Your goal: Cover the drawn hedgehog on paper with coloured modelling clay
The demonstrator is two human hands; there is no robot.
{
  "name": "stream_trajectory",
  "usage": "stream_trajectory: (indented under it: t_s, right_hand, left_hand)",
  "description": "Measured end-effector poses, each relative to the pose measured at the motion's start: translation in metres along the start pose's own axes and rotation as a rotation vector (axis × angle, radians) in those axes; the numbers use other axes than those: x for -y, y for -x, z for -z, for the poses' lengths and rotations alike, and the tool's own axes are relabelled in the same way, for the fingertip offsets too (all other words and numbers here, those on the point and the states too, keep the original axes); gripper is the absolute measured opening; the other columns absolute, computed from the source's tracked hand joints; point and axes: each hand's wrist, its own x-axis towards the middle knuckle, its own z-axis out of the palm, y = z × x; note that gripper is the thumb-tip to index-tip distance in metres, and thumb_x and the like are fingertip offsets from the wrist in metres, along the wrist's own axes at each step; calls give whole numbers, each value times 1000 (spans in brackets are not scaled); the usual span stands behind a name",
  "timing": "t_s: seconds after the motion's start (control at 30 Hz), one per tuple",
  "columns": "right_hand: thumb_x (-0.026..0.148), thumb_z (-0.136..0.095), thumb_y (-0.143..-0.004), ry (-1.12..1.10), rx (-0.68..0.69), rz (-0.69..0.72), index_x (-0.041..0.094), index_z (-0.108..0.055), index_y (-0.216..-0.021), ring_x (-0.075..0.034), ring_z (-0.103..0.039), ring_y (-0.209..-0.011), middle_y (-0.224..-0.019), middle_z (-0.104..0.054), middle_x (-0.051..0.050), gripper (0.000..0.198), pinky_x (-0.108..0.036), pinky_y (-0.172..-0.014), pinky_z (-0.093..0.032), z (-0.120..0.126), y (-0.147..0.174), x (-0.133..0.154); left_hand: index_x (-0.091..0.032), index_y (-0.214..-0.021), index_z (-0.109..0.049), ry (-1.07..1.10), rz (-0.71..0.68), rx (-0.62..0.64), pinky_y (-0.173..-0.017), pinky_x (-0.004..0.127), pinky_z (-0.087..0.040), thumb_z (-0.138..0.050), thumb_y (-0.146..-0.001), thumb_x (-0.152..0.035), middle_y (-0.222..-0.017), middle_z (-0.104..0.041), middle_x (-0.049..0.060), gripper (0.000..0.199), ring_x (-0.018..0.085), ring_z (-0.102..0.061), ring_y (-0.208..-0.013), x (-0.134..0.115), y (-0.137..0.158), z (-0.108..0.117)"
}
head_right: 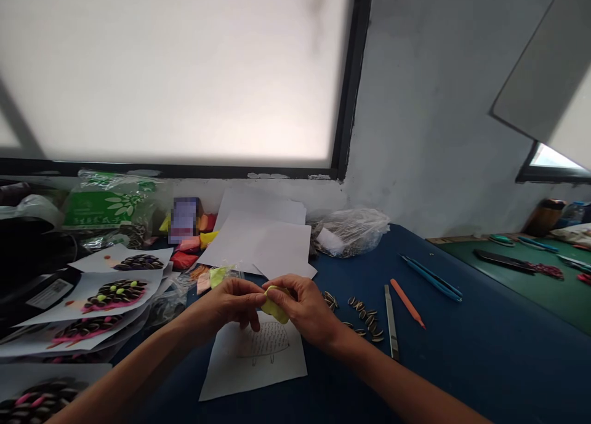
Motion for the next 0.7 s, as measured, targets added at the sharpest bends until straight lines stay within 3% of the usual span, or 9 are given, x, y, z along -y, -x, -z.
stream_trajectory:
  t_s: [0.4,0.6,0.7]
  right_hand:
    - [39,-61,-89,103,-79,-8,16,-75,-88,-18,-62,-74,-82,-68,-5,27,-27,-62,-46,-2,0,-2]
    - [43,-60,-90,70,-105,-70,15,-62,-118,-18,-62,-76,-87,-65,-5,40,-28,-64,-47,-1,1,0]
    - [42,-61,-89,103,-97,-58,15,-63,-104,-18,-59,-78,-87,-63,-5,31,-29,-68,-46,2,-1,0]
  left_hand:
    - [-13,-83,-78,-139,-33,-41,-48,19,-37,-78,-71,-49,-67,-72,5,39,16,-69,-59,2,-2,-9]
    - [-14,-86,-77,-135,-49,-96,-50,20,-38,-74,-76,-47,-80,-76,9,35,16,-69,-61,3,-3,-8]
    - [-15,-96,-76,-91,-45,-134,-51,21,-39,-74,-77,-47,-87,-76,10,38,15,-69,-62,1,-1,-4]
